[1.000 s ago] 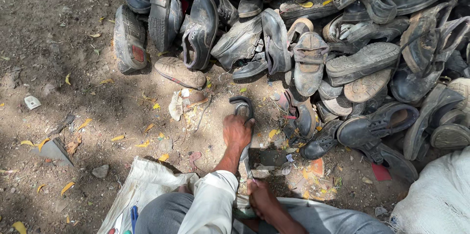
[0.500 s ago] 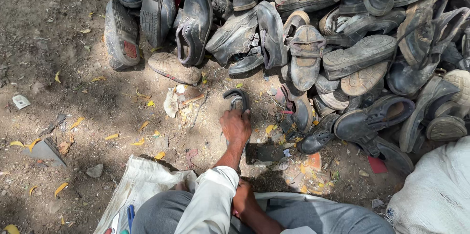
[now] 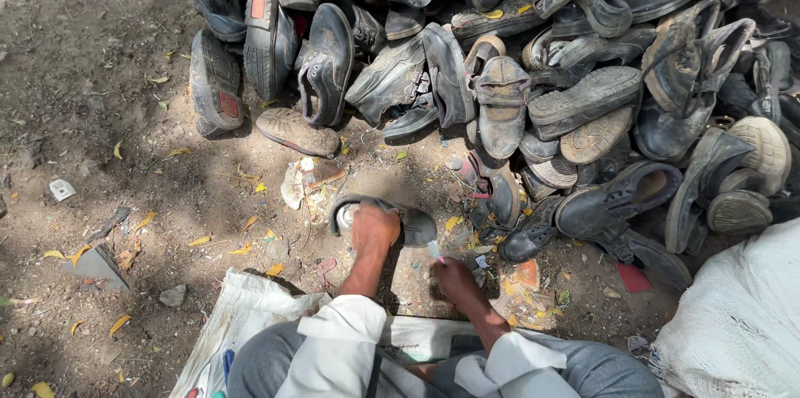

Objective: The person sits on the ground and uses a small knife to cut and trim parts from several old shoes selected from a large pile.

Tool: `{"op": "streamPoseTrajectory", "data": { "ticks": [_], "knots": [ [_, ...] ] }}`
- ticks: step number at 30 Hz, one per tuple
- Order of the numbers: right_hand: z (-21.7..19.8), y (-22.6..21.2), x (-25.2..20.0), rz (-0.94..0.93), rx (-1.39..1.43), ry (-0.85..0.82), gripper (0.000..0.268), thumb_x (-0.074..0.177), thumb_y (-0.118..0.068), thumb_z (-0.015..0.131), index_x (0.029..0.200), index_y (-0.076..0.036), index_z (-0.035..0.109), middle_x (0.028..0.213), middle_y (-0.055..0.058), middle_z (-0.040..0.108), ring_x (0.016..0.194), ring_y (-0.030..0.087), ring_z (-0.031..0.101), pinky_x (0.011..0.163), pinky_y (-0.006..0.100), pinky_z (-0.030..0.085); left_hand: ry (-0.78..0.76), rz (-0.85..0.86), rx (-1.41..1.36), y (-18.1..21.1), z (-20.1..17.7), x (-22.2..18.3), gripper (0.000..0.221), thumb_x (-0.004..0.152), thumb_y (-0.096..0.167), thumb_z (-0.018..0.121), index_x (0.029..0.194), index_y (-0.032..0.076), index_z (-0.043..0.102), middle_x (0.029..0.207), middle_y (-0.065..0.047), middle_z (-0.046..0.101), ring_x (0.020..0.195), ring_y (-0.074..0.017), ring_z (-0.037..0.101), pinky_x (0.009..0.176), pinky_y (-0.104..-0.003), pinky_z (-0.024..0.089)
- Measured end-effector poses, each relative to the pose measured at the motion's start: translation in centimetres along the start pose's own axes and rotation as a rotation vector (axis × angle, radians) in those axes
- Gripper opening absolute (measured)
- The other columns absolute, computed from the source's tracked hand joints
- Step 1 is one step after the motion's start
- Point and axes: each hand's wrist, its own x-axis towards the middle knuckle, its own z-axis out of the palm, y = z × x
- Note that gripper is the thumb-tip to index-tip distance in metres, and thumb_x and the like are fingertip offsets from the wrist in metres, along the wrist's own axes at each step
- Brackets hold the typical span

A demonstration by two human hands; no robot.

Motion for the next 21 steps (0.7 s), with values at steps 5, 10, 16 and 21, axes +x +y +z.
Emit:
{"op": "streamPoseTrajectory", "data": {
  "ticks": [5,10,16,21],
  "knots": [
    [-0.8,-1.5,-0.1,0.115,-0.023,-0.014,0.035,0.103,-0.032,0.05,0.097,-0.001,0.066,0.075,0.021,0.064,0.066,0.032,0.061,0.067,0.048,0.047,0.225,0.354,0.539,0.0,-1.2,-3.4,0.058,0.089,0.04,0.07,0.134,0.007,0.056,0.141,-0.02,0.057,0.13,-0.0369,0.055,0.101,-0.053,0.047],
    [-0.5,-0.2,1.0,-0.126,-0.084,0.071,0.04,0.102,-0.033,0.052,0.093,0.003,0.066,0.077,0.024,0.066,0.069,0.039,0.064,0.069,0.05,0.049,-0.123,0.895,0.726,-0.2,0.8,0.8,0.081,0.083,0.065,0.071,0.142,0.012,0.052,0.139,-0.016,0.056,0.135,-0.0367,0.046,0.109,-0.057,0.029],
    [0.4,0.1,2.4,-0.114,-0.179,0.115,0.04,0.104,-0.033,0.049,0.097,0.002,0.066,0.083,0.023,0.069,0.075,0.038,0.068,0.07,0.049,0.052,-0.081,0.812,0.345,-3.1,2.6,3.8,0.071,0.082,0.062,0.069,0.135,0.016,0.063,0.13,-0.007,0.067,0.131,-0.0269,0.057,0.118,-0.045,0.035],
    [-0.1,-0.2,2.3,-0.017,-0.17,0.021,0.039,0.103,-0.032,0.047,0.097,0.001,0.066,0.083,0.023,0.069,0.076,0.037,0.069,0.07,0.048,0.052,-0.132,0.841,0.625,-0.7,1.3,2.2,0.082,0.079,0.066,0.073,0.142,0.017,0.056,0.14,-0.017,0.053,0.133,-0.0364,0.045,0.106,-0.05,0.031]
  ]
}}
